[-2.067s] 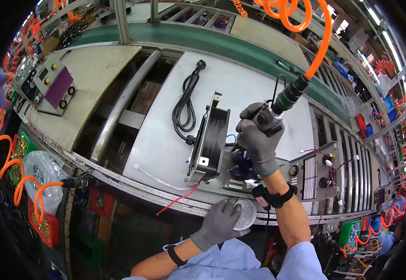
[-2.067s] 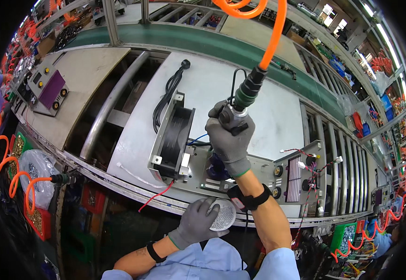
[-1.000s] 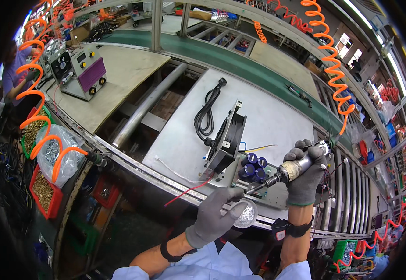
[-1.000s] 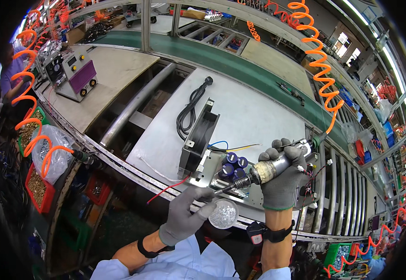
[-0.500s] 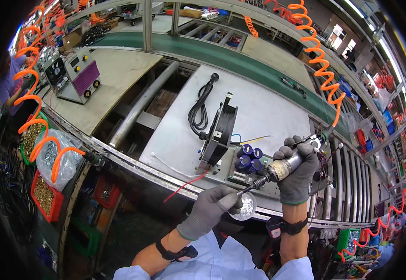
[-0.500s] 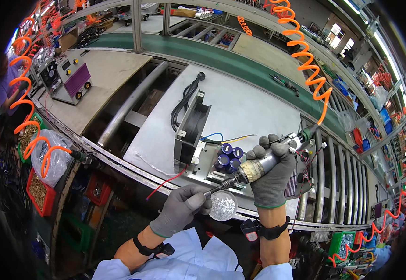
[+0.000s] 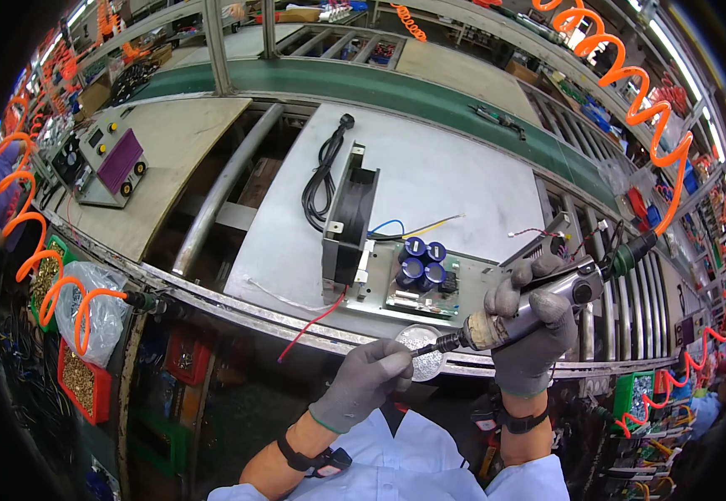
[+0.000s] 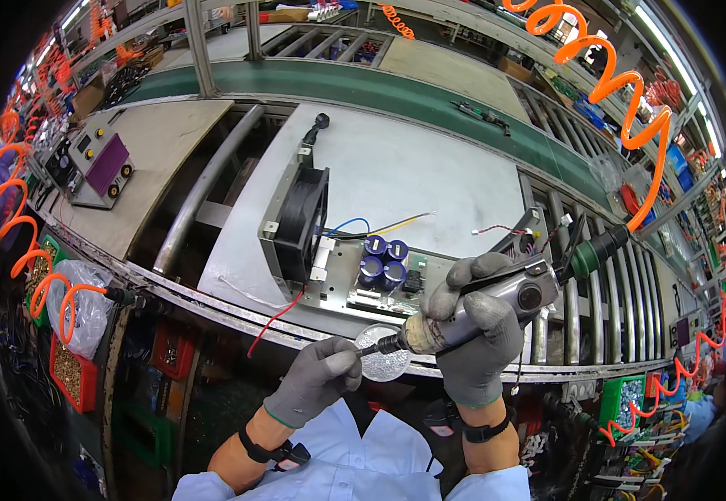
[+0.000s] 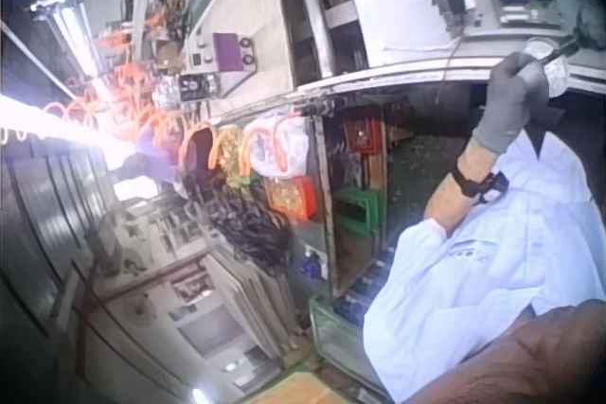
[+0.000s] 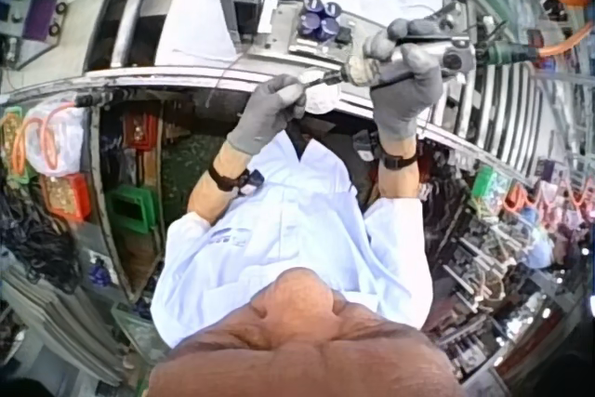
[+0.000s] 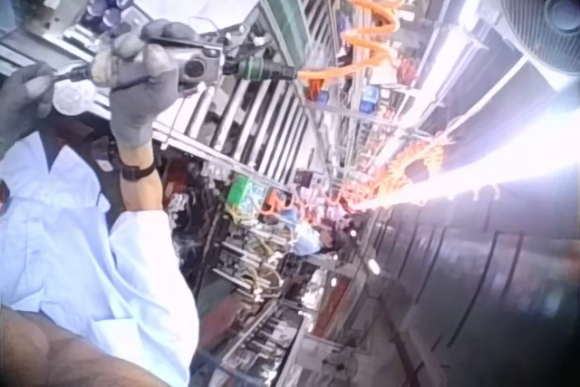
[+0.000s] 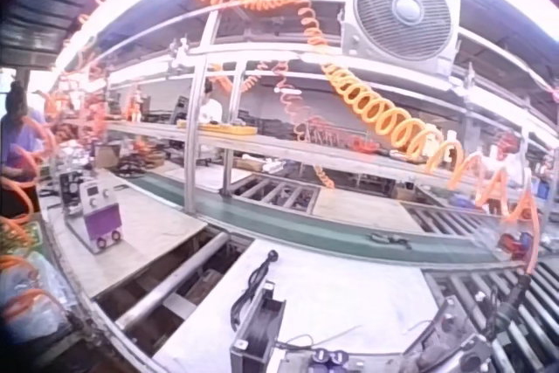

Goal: Assembling electronic components and a cooling fan onto a metal chassis using a power screwdriver on an assembly line.

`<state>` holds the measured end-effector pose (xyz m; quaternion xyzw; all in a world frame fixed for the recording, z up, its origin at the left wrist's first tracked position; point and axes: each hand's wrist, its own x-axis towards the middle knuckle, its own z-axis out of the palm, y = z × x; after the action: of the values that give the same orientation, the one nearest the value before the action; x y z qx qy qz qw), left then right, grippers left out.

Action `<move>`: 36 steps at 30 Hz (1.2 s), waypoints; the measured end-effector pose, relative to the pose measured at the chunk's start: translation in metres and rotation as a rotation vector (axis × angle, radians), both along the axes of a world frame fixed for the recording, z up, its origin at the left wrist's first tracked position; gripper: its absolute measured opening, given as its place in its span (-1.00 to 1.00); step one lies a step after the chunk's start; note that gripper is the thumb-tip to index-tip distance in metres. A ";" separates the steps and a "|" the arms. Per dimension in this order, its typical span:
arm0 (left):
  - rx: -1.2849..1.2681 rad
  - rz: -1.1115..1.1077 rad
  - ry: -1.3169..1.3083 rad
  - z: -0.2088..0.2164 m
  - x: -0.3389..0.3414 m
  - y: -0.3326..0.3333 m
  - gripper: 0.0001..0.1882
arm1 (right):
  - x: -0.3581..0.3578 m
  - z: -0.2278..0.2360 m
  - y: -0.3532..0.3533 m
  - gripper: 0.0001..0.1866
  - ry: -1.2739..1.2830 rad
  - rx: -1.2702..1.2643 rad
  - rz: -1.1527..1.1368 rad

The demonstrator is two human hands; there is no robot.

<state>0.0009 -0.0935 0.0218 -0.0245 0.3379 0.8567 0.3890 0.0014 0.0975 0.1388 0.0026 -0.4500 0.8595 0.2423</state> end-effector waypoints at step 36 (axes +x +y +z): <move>-1.199 0.132 1.532 -0.049 -0.002 0.043 -0.16 | 0.014 -0.105 0.032 -0.64 -0.147 0.216 -0.252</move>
<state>-0.0009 -0.0508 -0.0276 0.3265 0.8772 0.3464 -0.0618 0.0153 0.1300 0.0338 -0.0908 -0.5529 0.7670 0.3126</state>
